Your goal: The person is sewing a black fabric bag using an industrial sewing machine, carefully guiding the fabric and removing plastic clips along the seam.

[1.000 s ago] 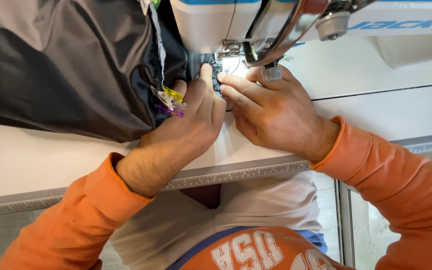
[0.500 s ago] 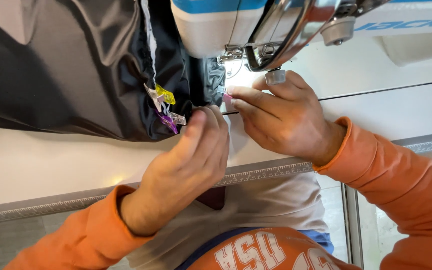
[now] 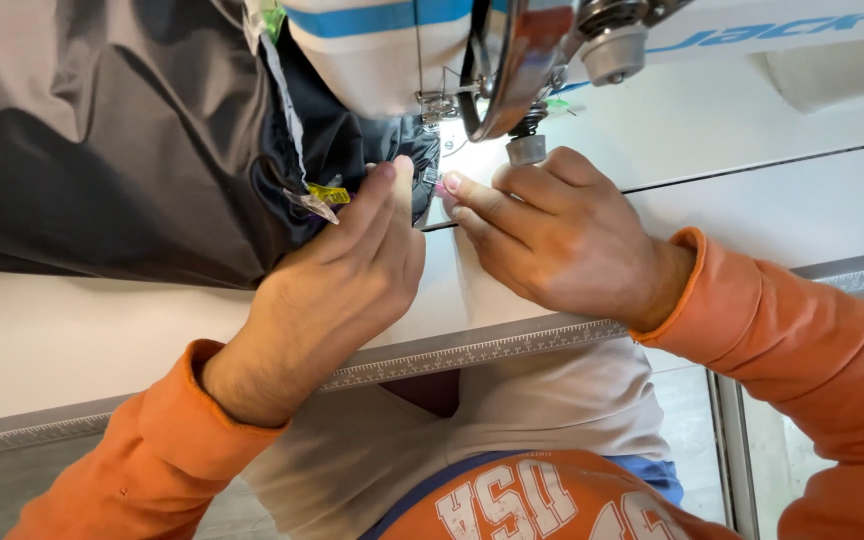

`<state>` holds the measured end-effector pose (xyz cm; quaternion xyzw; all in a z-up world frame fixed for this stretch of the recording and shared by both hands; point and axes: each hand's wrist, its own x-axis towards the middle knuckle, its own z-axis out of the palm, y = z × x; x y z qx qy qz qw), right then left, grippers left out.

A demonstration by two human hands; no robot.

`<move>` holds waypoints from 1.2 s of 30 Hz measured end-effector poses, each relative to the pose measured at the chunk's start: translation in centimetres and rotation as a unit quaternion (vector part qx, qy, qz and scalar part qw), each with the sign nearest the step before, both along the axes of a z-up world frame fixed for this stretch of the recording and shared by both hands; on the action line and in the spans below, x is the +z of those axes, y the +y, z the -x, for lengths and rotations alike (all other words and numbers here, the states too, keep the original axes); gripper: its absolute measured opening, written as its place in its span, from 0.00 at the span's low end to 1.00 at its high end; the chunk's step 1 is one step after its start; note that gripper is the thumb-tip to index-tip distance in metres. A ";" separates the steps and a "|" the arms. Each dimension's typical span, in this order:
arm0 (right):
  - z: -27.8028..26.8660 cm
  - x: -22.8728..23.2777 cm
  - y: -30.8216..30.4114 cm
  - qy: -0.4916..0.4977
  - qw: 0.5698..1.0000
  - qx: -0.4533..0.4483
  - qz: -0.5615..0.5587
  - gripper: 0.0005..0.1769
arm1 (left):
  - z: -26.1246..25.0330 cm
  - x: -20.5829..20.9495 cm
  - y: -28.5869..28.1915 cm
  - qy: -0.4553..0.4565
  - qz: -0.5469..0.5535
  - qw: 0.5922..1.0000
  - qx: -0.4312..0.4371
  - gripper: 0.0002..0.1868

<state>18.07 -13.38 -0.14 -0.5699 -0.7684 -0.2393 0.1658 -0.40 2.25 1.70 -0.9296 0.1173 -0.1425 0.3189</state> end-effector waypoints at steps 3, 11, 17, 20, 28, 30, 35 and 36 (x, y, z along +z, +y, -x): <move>0.1 0.3 -0.4 -0.009 0.999 -0.036 -0.023 0.07 | -0.3 -0.5 0.6 0.002 0.036 0.999 -0.013 0.10; 0.3 -0.6 -0.6 0.026 0.993 -0.115 -0.003 0.12 | -0.6 -0.9 1.1 0.009 0.092 0.995 -0.043 0.12; 0.6 -0.3 0.7 0.030 0.993 -0.103 0.056 0.14 | -0.5 -0.9 1.0 0.015 0.096 0.994 -0.046 0.09; 0.8 -0.5 0.7 0.003 0.992 -0.111 0.056 0.14 | -0.4 -0.8 0.9 0.013 0.094 0.994 -0.044 0.09; 1.2 -0.8 0.8 -0.021 0.990 -0.122 0.064 0.14 | -0.1 -0.8 0.8 -0.009 0.100 0.994 -0.038 0.13; 1.2 -1.0 0.8 0.000 0.992 -0.118 0.052 0.17 | -0.1 -0.7 0.7 -0.009 0.086 0.996 -0.034 0.12; 1.3 -0.8 0.9 -0.001 0.991 -0.117 0.060 0.18 | -0.2 -0.9 0.6 -0.005 0.087 0.996 -0.030 0.11; 1.2 -0.8 0.9 0.006 0.991 -0.114 0.064 0.18 | -0.3 -0.9 0.5 -0.003 0.089 0.996 -0.026 0.11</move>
